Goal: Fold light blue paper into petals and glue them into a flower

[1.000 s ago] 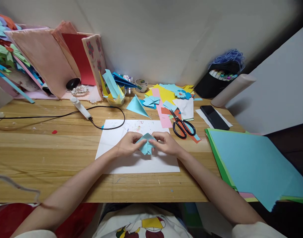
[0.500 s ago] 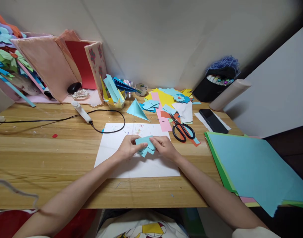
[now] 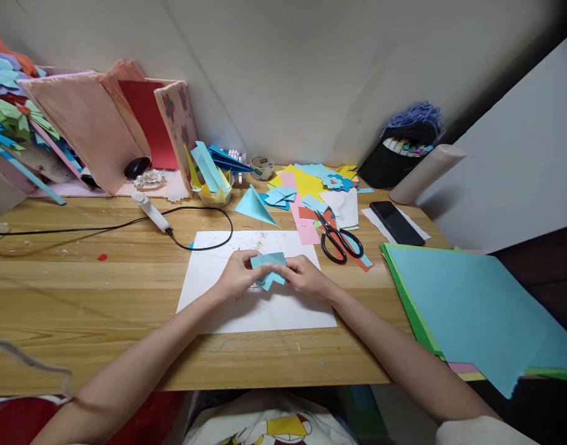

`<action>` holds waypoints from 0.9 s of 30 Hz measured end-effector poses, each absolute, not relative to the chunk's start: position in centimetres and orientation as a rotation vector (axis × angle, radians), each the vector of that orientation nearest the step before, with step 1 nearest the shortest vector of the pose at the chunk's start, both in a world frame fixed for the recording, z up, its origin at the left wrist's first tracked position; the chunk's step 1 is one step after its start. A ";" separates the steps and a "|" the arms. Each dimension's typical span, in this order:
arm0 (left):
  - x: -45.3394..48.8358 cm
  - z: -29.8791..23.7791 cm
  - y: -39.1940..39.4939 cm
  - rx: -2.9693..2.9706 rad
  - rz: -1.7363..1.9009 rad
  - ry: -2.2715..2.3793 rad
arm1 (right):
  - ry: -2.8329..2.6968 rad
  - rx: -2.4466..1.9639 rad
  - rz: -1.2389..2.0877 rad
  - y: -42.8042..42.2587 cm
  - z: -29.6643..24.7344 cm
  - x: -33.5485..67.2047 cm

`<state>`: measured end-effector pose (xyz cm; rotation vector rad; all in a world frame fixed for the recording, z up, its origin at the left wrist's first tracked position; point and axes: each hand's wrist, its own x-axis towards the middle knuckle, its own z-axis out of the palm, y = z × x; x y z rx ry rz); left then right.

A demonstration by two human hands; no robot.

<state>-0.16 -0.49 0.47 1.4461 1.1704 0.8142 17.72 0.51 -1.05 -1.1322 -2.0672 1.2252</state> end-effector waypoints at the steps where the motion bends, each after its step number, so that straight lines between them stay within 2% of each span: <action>1: -0.2 0.4 -0.5 1.454 0.815 1.169 | -2.060 -1.133 1.233 0.5 -1.1 17.7; 6: -0.3 -0.1 -0.4 1.514 0.749 1.149 | -2.054 -1.093 1.369 0.4 -1.1 17.8; 12: -0.1 -0.1 -0.7 1.458 0.680 1.075 | -2.128 -1.152 1.156 0.2 -1.3 17.7; 18: 0.4 1.0 -0.6 1.212 0.746 1.116 | -1.871 -1.202 1.130 0.0 -1.7 17.1; 23: 0.6 1.3 -1.2 1.265 0.823 1.161 | -1.816 -1.218 1.084 -0.5 -1.4 16.7; 27: 0.3 1.0 -1.1 1.371 0.735 1.192 | -1.815 -1.096 1.061 -0.2 -0.6 16.9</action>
